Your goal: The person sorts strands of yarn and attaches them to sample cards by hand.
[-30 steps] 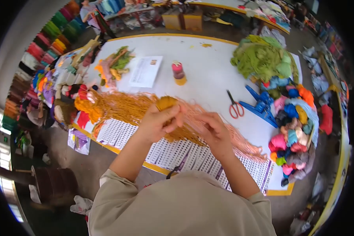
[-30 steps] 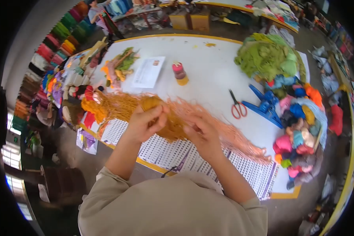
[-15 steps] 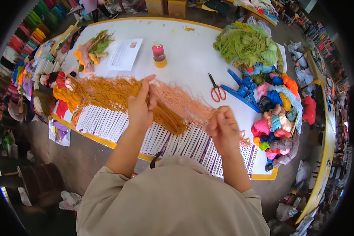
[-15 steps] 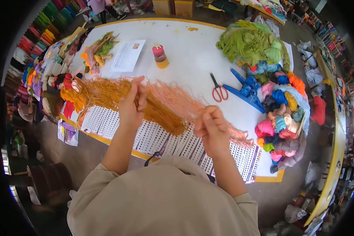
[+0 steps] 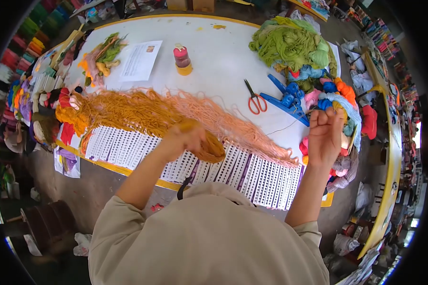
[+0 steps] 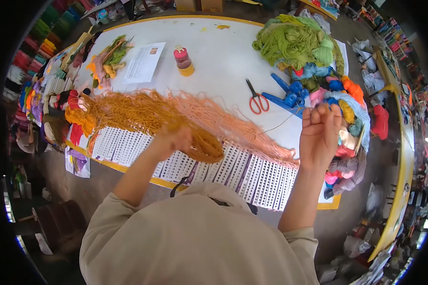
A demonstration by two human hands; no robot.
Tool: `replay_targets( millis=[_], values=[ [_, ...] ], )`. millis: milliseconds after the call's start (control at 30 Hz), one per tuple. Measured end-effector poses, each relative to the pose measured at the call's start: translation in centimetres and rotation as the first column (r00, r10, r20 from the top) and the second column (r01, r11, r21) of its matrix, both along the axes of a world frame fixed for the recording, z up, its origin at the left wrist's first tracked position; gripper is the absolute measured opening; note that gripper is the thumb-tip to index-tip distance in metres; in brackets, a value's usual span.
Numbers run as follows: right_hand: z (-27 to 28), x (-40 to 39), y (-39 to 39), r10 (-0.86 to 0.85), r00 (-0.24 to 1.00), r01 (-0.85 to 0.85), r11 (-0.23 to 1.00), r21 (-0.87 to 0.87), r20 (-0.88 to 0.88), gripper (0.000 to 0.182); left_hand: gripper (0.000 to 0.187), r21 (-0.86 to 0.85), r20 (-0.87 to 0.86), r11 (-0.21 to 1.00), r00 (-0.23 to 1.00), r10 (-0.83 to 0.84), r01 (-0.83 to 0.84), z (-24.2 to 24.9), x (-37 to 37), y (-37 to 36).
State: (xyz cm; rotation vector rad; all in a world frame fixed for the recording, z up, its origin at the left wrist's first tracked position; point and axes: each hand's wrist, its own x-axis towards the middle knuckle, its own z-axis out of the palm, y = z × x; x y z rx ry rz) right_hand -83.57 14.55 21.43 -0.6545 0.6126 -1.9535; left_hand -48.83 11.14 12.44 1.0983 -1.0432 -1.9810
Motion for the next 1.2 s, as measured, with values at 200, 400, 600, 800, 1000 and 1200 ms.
replay_targets(
  millis=[200,400,600,800,1000,1200],
  values=[
    [-16.8,-0.6,2.3,0.26,0.805,0.222,0.702,0.676,-0.534,0.048,0.011,0.1,-0.448,0.8,0.691,0.566,-0.591,7.4,10.2,-8.3],
    [-24.3,5.4,8.0,0.805,0.001,-0.07,0.592,0.803,-0.593,0.041,0.021,-0.458,-0.468,0.618,0.764,0.444,-0.639,21.7,19.0,-13.4],
    [-27.9,6.9,9.4,0.781,-0.194,-0.057,0.595,0.801,-0.594,0.045,0.021,-0.639,-0.369,0.3,0.625,0.688,-0.708,33.3,28.2,-21.0],
    [-27.6,6.9,9.2,0.829,-0.135,-0.01,0.547,0.837,-0.543,0.044,0.034,-0.506,-0.593,0.204,0.51,0.623,-0.838,36.9,22.1,-16.5],
    [-28.0,7.7,8.7,0.744,0.072,-0.038,0.667,0.744,-0.664,0.039,0.014,-0.332,-0.495,0.788,0.807,0.323,-0.519,22.8,12.7,-9.3],
    [-9.5,12.4,4.0,0.456,0.679,-0.221,0.874,0.433,-0.574,0.022,0.048,-0.233,-0.371,0.943,0.918,0.138,-0.236,11.4,-0.7,0.6]
  ],
)
